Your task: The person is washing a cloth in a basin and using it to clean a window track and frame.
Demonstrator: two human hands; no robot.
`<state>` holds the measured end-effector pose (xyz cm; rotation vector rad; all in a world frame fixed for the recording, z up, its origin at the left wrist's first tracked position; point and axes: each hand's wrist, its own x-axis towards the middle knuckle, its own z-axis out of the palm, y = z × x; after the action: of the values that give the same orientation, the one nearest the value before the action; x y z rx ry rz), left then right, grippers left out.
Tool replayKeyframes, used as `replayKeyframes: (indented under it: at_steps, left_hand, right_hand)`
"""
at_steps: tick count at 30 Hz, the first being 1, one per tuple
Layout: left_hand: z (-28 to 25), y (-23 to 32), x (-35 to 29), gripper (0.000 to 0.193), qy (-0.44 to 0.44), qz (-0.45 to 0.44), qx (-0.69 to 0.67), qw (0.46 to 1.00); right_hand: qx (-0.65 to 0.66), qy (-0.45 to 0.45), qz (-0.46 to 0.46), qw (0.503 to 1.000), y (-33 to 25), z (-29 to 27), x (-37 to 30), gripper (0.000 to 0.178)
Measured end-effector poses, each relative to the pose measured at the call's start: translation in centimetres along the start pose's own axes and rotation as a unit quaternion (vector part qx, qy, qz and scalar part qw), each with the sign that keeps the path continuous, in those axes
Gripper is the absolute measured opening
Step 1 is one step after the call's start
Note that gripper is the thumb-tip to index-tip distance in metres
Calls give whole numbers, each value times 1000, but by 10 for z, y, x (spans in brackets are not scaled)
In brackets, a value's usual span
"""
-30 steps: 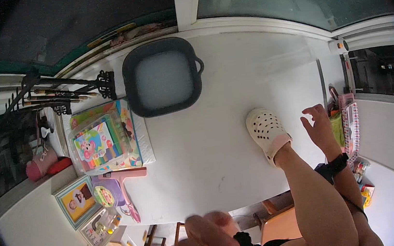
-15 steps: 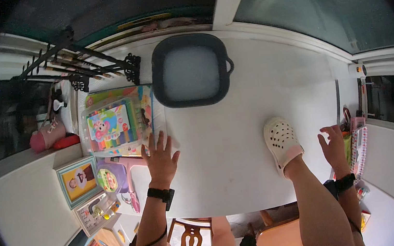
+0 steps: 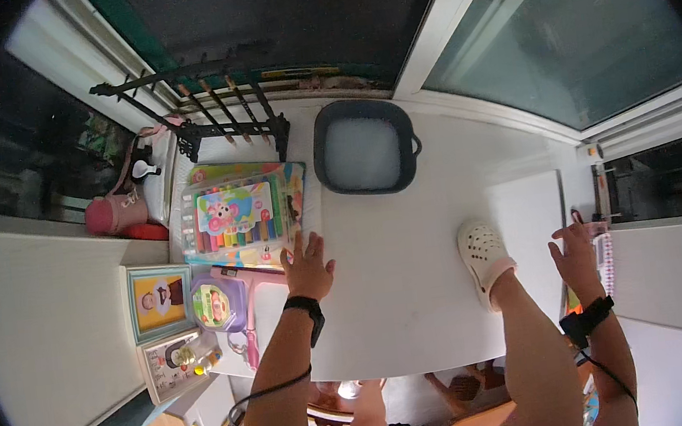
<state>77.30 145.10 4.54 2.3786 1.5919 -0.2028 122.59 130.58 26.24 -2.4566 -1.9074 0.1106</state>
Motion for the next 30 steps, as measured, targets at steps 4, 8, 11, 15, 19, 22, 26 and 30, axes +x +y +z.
replayKeyframes:
  at_steps: [4,8,11,15,19,22,26,30]
  left_hand:
    - [-18,-5,-3,54,-42,-5,-41,998]
    - [-22,-30,-67,56,70,75,-137,985]
    - [-32,-52,-135,57,94,40,-197,975]
    - [-29,-67,-203,64,33,18,-186,982]
    - [-67,-88,-235,65,9,-10,-195,981]
    - [-87,-100,-229,62,89,1,-187,978]
    - [-118,-110,-216,60,145,-14,-189,971]
    - [-85,-108,-191,59,157,-59,-296,940]
  right_hand:
    - [-20,48,-3,999,5,-42,-31,18]
    - [-54,61,55,995,8,-92,-90,14]
    - [-56,28,128,990,13,-114,-138,19]
    - [-61,67,134,987,-5,-137,-187,20]
    - [-7,74,131,989,-29,-143,-200,22]
    - [-30,80,131,988,-43,-148,-187,24]
    - [4,80,59,995,-73,-153,-144,25]
    - [41,55,-15,998,-95,-118,-80,25]
